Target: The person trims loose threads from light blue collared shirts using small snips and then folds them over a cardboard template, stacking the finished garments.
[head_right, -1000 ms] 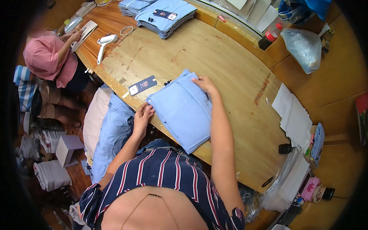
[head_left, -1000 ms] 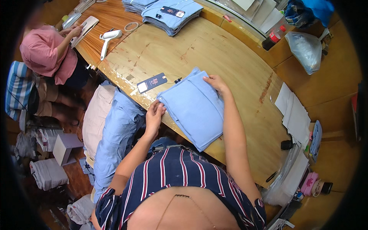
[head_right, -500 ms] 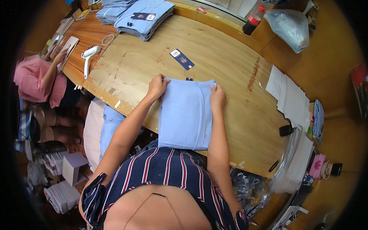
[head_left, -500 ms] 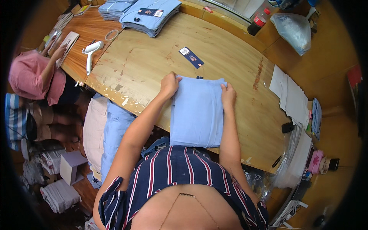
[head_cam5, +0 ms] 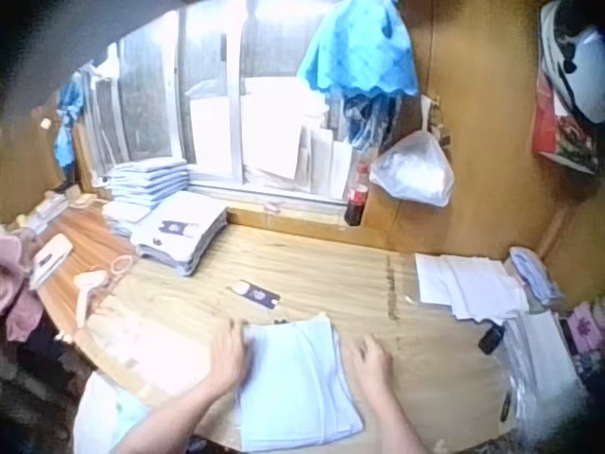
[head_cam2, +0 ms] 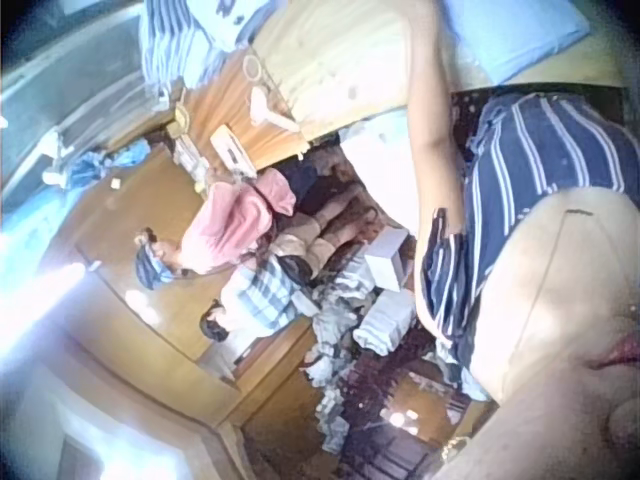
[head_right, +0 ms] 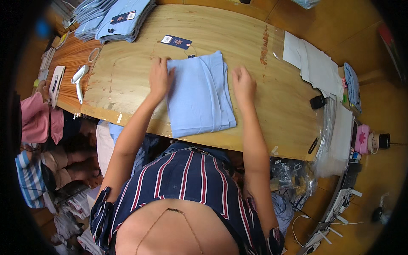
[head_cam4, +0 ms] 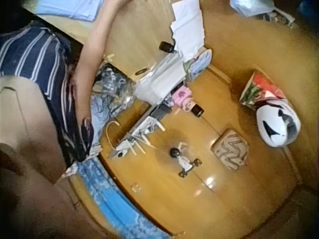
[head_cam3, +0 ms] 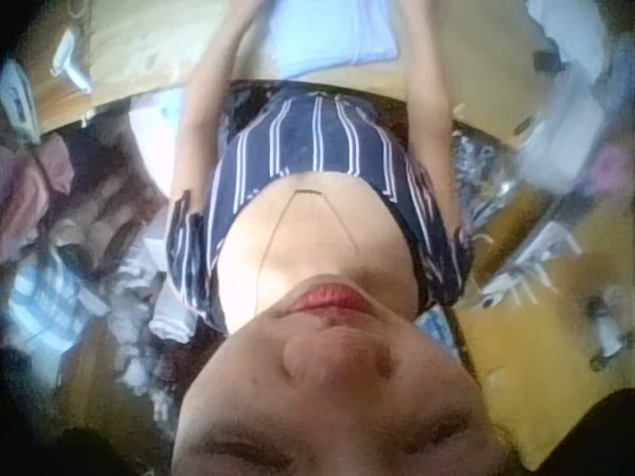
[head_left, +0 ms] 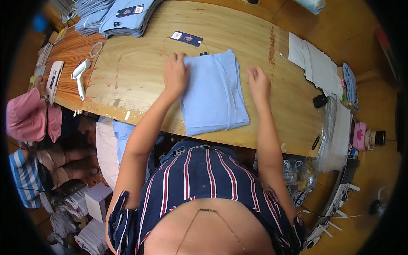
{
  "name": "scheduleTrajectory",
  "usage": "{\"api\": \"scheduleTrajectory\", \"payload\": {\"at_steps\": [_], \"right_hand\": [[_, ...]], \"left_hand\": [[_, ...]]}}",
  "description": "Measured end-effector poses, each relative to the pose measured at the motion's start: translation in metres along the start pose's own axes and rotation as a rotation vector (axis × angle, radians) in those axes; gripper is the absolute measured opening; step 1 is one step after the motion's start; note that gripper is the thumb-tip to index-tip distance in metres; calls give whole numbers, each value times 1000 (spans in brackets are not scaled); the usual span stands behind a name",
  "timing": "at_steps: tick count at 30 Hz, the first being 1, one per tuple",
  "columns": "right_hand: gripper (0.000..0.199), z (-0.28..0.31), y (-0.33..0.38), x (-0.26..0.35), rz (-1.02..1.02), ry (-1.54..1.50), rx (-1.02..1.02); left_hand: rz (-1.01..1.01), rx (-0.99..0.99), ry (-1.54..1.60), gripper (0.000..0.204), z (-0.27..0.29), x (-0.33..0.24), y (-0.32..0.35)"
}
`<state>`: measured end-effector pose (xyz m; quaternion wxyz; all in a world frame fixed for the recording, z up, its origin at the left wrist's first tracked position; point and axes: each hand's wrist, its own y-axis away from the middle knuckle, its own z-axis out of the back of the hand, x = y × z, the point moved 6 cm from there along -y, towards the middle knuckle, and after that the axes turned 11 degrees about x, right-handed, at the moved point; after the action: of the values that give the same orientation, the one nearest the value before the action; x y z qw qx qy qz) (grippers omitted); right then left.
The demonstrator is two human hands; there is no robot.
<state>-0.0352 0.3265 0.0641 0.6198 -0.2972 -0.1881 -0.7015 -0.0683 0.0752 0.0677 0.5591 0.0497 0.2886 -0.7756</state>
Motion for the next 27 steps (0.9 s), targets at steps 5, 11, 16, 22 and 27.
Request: {"api": "scheduleTrajectory", "payload": {"at_steps": [5,11,16,22,27], "right_hand": [[16,-4,124,-72,-437,-636,334],[9,-36,160,-64,-453,-714,312],[3,-39,145,-54,-377,-660,310],[7,-36,144,-62,-259,-517,255],[6,-23,145,-38,-208,-64,324]], "left_hand": [[-891,454,64,13,-14,-144,116],[-1060,536,-350,21,-46,-168,138],[-1087,530,-488,21,-48,-171,135],[-1169,434,-412,25,-17,-153,130],[-953,571,-326,33,-14,-128,138]]}}
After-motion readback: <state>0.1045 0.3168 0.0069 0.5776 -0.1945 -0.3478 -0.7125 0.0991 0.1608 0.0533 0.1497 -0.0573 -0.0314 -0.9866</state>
